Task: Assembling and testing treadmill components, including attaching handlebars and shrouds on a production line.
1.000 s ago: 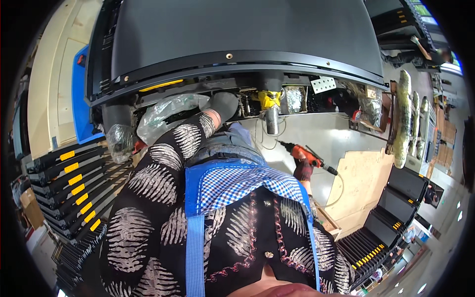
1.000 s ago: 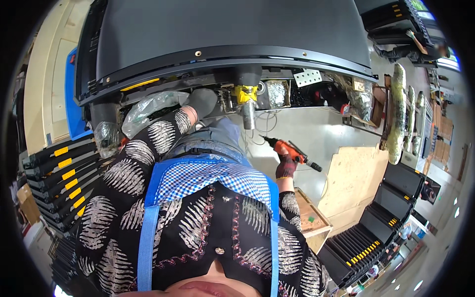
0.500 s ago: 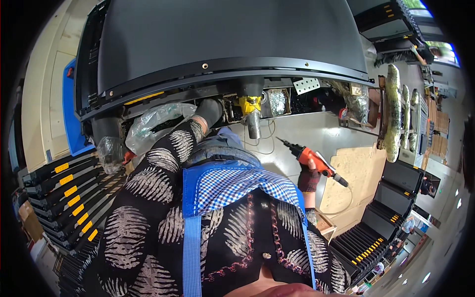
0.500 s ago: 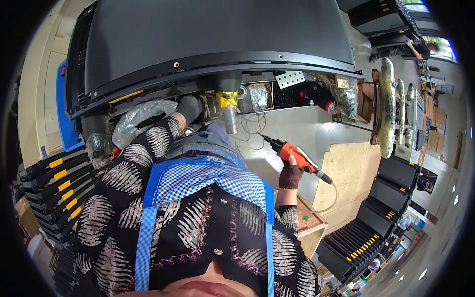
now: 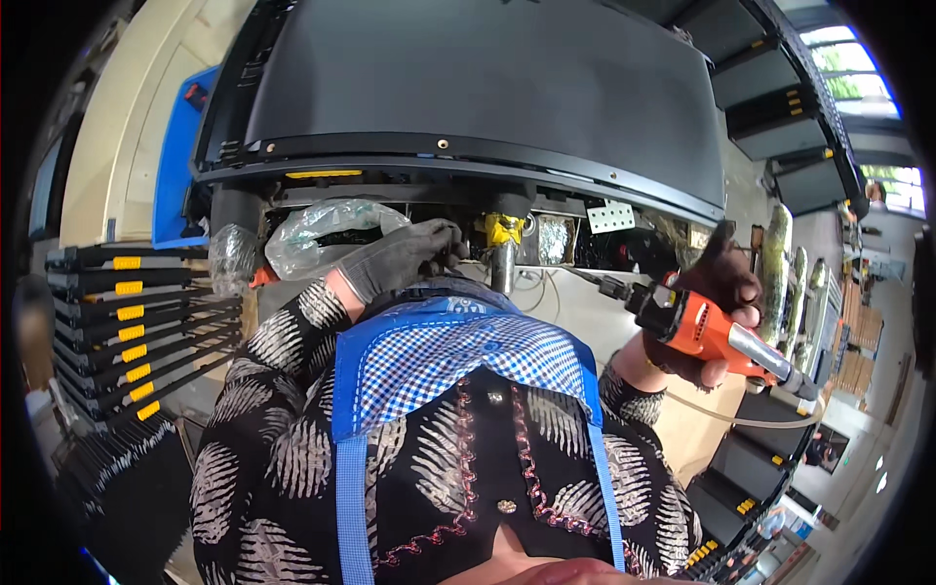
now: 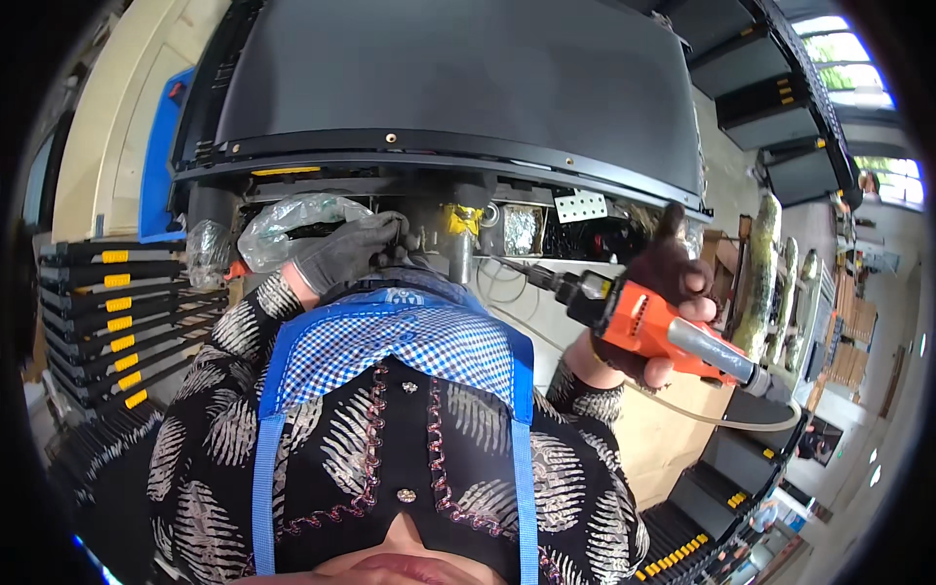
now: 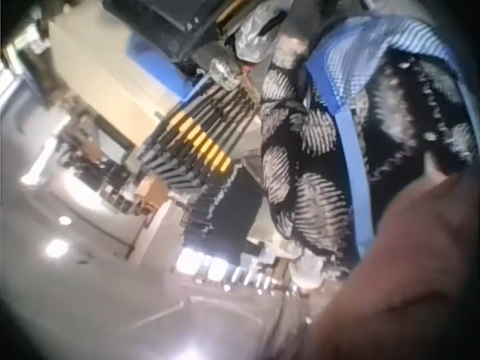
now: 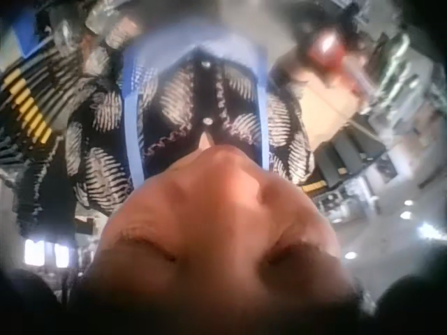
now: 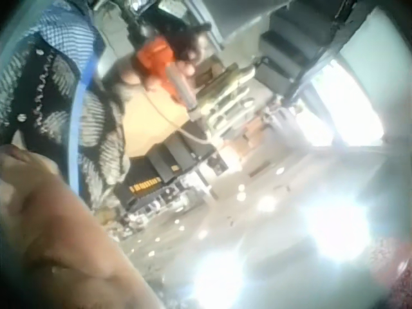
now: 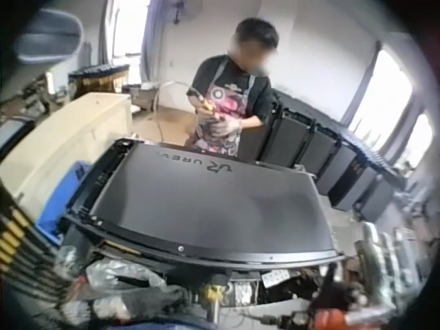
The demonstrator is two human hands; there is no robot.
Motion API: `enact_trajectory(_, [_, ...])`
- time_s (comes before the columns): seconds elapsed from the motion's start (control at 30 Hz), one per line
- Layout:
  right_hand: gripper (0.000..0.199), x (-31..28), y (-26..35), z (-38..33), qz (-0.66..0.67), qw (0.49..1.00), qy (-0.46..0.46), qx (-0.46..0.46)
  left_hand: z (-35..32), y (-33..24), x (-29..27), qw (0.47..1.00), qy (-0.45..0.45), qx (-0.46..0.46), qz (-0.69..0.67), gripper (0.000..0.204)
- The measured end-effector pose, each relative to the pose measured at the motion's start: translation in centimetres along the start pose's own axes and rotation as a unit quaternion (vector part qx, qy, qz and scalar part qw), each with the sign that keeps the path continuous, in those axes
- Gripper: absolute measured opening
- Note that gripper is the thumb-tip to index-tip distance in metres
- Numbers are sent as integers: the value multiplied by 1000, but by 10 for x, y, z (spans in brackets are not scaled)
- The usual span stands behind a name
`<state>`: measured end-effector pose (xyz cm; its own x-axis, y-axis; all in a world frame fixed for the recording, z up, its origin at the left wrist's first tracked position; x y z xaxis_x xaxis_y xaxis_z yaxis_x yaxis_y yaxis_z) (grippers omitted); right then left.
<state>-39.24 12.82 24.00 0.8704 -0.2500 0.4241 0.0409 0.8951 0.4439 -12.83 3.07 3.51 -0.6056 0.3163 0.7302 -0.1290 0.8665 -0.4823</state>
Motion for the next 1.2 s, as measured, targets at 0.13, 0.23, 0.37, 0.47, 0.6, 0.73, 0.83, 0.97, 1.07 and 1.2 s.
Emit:
enact_trajectory(0.13, [59,53,-22,-2,112,982,86,126,-22,-14,25,998,37,52,19,31])
enact_trajectory(0.23, [61,76,-37,-15,132,970,119,168,-42,-29,48,992,25,112,51,30])
enact_trajectory(0.37, [65,93,-53,-22,180,950,155,204,-52,-29,49,988,-7,154,29,29])
enact_trajectory(0.47, [67,98,-62,-21,210,939,169,215,-52,-27,46,986,-19,165,-1,29])
enact_trajectory(0.6, [66,93,-69,-20,221,932,173,230,-50,-27,46,984,-21,172,-30,28])
enact_trajectory(0.73, [64,90,-75,-16,211,933,170,237,-45,-28,43,984,-16,172,-52,26])
enact_trajectory(0.83, [63,95,-77,-14,237,927,176,232,-44,-35,51,983,-3,174,-59,26])
enact_trajectory(0.97, [64,92,-79,-15,220,928,178,240,-48,-41,50,978,-116,170,-34,29])
enact_trajectory(1.07, [64,90,-82,-16,204,930,194,237,-47,-51,52,965,-120,195,129,32])
enact_trajectory(1.2, [64,96,-85,-23,204,930,198,231,-46,-51,61,976,-134,171,5,27])
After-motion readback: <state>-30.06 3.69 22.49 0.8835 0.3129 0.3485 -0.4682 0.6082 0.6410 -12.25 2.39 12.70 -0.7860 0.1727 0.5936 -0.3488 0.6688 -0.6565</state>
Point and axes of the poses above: each hand's wrist, its own z-axis towards the middle knuckle, its own x-axis out of the palm, y = z × x, the point moved 6 cm from there along z, towards the middle knuckle, and after that the axes turned 9 degrees about -z, right-handed, at the moved point
